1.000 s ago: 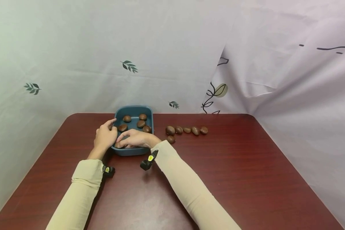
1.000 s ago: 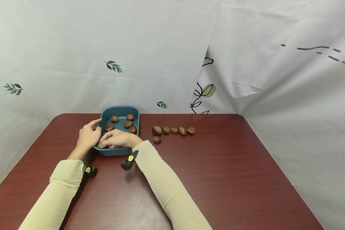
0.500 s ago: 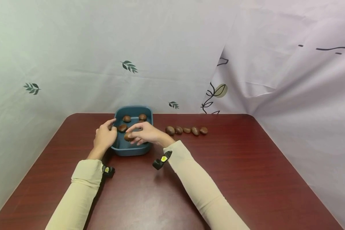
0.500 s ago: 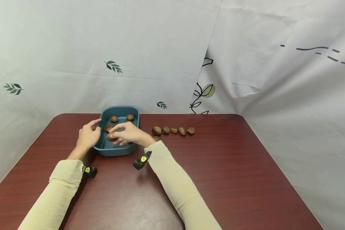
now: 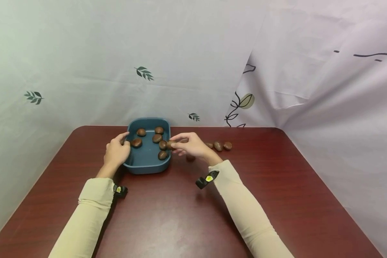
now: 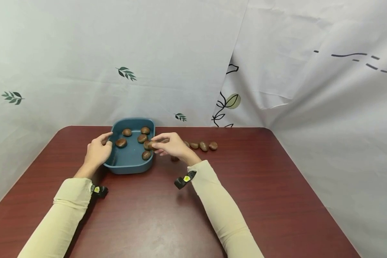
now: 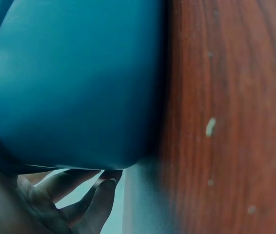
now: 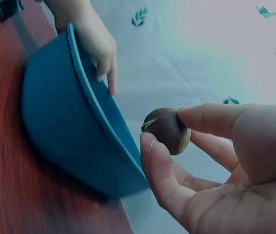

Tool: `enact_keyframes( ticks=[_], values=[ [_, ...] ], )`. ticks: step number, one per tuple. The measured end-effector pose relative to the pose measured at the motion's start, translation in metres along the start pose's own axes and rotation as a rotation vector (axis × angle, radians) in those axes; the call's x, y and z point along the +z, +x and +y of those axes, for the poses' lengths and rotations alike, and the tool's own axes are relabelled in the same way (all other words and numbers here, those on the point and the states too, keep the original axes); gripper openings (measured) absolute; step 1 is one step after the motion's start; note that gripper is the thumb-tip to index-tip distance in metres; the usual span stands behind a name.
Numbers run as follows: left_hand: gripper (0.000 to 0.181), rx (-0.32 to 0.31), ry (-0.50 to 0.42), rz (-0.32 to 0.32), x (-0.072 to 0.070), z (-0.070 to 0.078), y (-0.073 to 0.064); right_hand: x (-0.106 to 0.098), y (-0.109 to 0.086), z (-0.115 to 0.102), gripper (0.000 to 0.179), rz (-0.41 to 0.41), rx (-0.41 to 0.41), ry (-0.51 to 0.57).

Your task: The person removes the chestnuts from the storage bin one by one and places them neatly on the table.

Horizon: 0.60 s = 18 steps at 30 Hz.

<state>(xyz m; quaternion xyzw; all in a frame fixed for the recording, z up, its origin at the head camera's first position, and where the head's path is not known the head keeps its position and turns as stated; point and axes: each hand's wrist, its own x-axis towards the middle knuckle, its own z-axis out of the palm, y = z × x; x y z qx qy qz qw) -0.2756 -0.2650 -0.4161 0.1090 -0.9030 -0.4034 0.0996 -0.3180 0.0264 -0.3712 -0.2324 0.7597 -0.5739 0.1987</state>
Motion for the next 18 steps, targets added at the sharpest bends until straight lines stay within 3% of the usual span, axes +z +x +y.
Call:
enact_keyframes(
  ticks=[9,18],
  values=[
    [0.054,0.004,-0.002,-0.006,-0.001,0.001,-0.001,-0.035,-0.02,0.017,0.029,0.124,0.114,0.034],
    [0.054,-0.001,0.0,0.0,-0.001,0.001,-0.001,-0.053,-0.03,0.04,0.027,0.192,0.214,-0.066]
  ],
)
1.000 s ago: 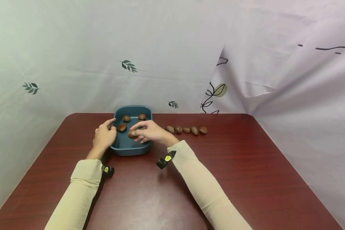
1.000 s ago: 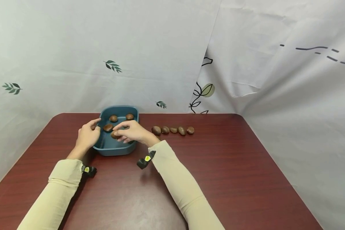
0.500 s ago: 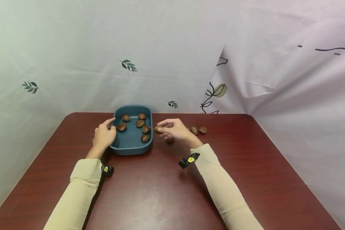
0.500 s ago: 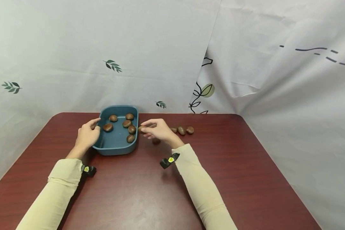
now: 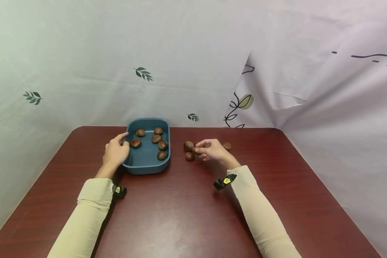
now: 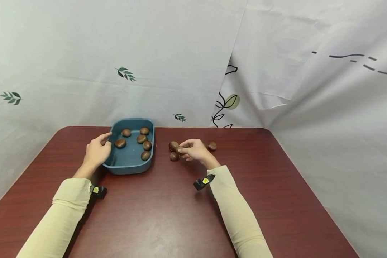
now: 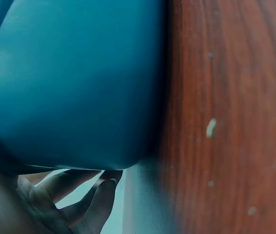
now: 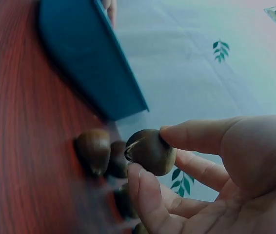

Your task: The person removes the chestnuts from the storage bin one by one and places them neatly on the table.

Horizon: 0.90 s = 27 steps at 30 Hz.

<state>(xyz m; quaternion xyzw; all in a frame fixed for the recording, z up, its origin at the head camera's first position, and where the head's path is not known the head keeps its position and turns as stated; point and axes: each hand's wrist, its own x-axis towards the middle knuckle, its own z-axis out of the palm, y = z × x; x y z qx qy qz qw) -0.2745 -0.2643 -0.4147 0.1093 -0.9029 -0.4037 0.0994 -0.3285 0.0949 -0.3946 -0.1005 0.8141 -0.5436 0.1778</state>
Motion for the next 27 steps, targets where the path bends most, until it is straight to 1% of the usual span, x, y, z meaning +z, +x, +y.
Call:
enact_keyframes(
  ticks=[5,11,19,24,27],
  values=[
    [0.054,-0.008,0.004,-0.007,0.0,-0.001,-0.001,-0.003,-0.001,0.01,0.025,0.017,0.024,-0.049],
    [0.054,-0.007,0.0,-0.009,-0.001,0.0,-0.001,-0.004,0.001,0.018,0.023,0.042,0.05,-0.077],
    [0.054,-0.008,0.004,-0.017,0.001,0.0,0.0,0.0,-0.001,0.024,0.023,0.072,0.023,-0.112],
    [0.054,-0.006,0.004,-0.007,0.0,0.0,0.0,-0.001,0.0,0.025,0.021,0.107,0.01,-0.171],
    [0.054,-0.009,0.005,-0.009,0.0,0.0,0.0,-0.002,0.0,0.025,0.021,0.113,0.01,-0.205]
  ],
)
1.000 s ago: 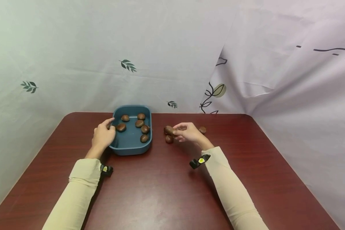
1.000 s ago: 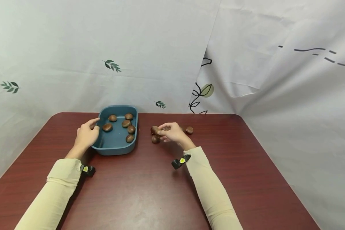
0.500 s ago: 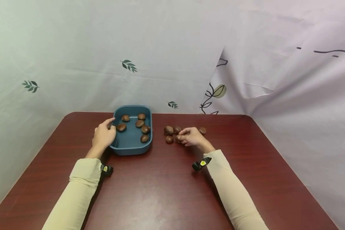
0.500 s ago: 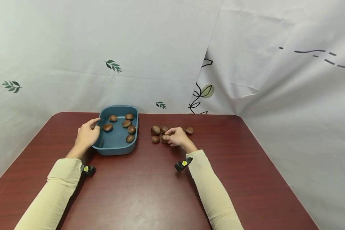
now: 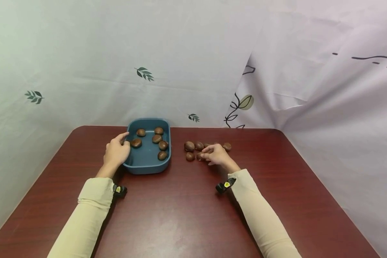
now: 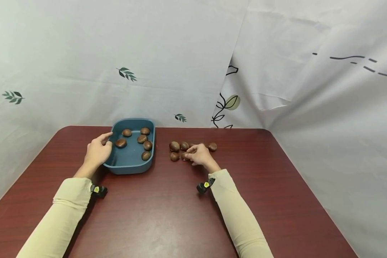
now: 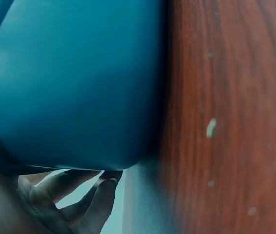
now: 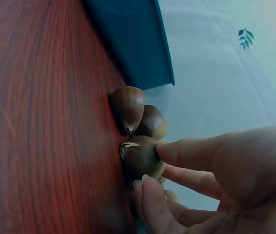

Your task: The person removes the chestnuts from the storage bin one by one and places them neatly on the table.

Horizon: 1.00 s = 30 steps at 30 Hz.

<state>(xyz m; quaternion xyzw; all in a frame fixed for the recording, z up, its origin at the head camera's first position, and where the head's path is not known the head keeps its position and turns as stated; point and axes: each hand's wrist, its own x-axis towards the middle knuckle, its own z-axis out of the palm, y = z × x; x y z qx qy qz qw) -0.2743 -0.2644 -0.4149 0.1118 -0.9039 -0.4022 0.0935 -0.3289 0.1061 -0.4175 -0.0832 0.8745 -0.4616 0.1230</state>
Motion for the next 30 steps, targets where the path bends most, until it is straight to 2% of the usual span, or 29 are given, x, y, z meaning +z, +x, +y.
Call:
enact_keyframes(
  ticks=[4,7,13,19,30],
  values=[
    [0.054,-0.004,0.002,-0.005,0.001,-0.001,-0.001,-0.002,-0.002,-0.001,0.022,-0.007,0.006,-0.015],
    [0.054,-0.006,0.0,-0.009,0.002,-0.001,-0.001,-0.005,-0.007,-0.007,0.024,0.021,-0.006,-0.052],
    [0.054,0.006,-0.007,0.0,0.001,-0.001,0.0,-0.003,-0.017,-0.042,0.028,0.099,-0.138,-0.207],
    [0.054,0.01,-0.011,-0.001,0.0,0.0,-0.001,0.022,-0.021,-0.082,0.036,0.063,-0.202,-0.187],
    [0.054,0.021,-0.011,0.002,0.001,-0.001,0.0,0.081,-0.02,-0.124,0.043,-0.029,-0.236,-0.056]
  ],
)
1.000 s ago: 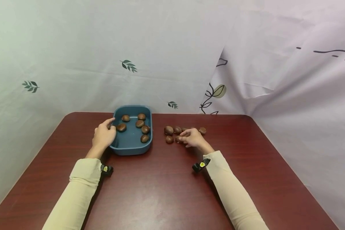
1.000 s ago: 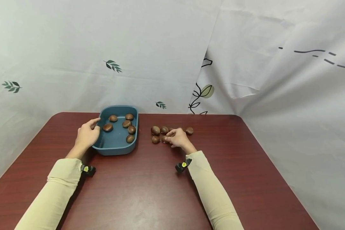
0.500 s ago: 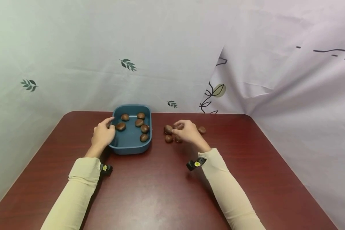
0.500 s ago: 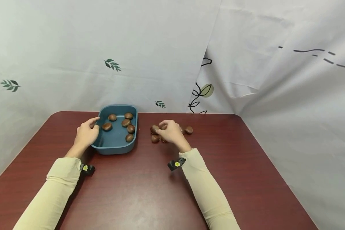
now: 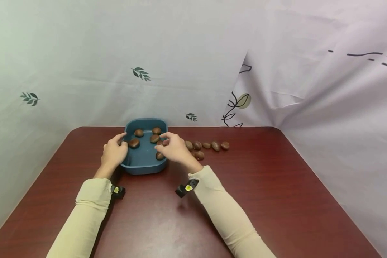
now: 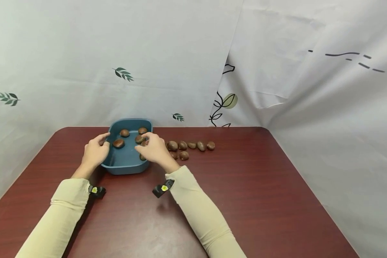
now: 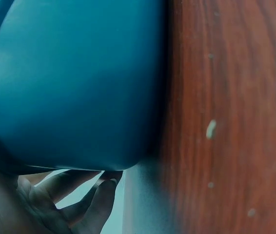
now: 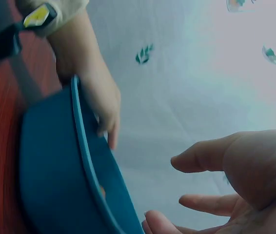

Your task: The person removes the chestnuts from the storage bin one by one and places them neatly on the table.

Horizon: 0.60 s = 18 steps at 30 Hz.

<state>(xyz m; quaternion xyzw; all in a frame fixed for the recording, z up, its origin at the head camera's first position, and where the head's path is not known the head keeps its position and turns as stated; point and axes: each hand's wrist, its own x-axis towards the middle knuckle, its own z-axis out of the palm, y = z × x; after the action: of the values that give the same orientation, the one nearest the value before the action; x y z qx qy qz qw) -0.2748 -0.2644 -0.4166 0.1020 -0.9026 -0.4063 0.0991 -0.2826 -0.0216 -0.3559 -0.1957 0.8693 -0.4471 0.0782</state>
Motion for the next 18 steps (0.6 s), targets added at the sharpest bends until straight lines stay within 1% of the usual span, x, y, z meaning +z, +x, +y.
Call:
enact_keyframes(
  ticks=[6,10,14,18],
  values=[
    [0.054,-0.006,0.003,-0.002,-0.001,-0.001,0.0,0.023,0.008,-0.013,0.047,-0.018,0.028,-0.017],
    [0.054,-0.009,0.006,0.002,-0.001,-0.001,-0.001,0.036,0.012,-0.017,0.057,-0.02,0.069,-0.054],
    [0.054,-0.009,0.002,0.0,0.0,0.0,-0.001,0.045,0.014,-0.018,0.066,-0.045,0.103,-0.106],
    [0.054,-0.002,0.002,0.006,0.0,0.001,-0.001,0.048,0.017,-0.018,0.068,-0.058,0.119,-0.147]
  ],
)
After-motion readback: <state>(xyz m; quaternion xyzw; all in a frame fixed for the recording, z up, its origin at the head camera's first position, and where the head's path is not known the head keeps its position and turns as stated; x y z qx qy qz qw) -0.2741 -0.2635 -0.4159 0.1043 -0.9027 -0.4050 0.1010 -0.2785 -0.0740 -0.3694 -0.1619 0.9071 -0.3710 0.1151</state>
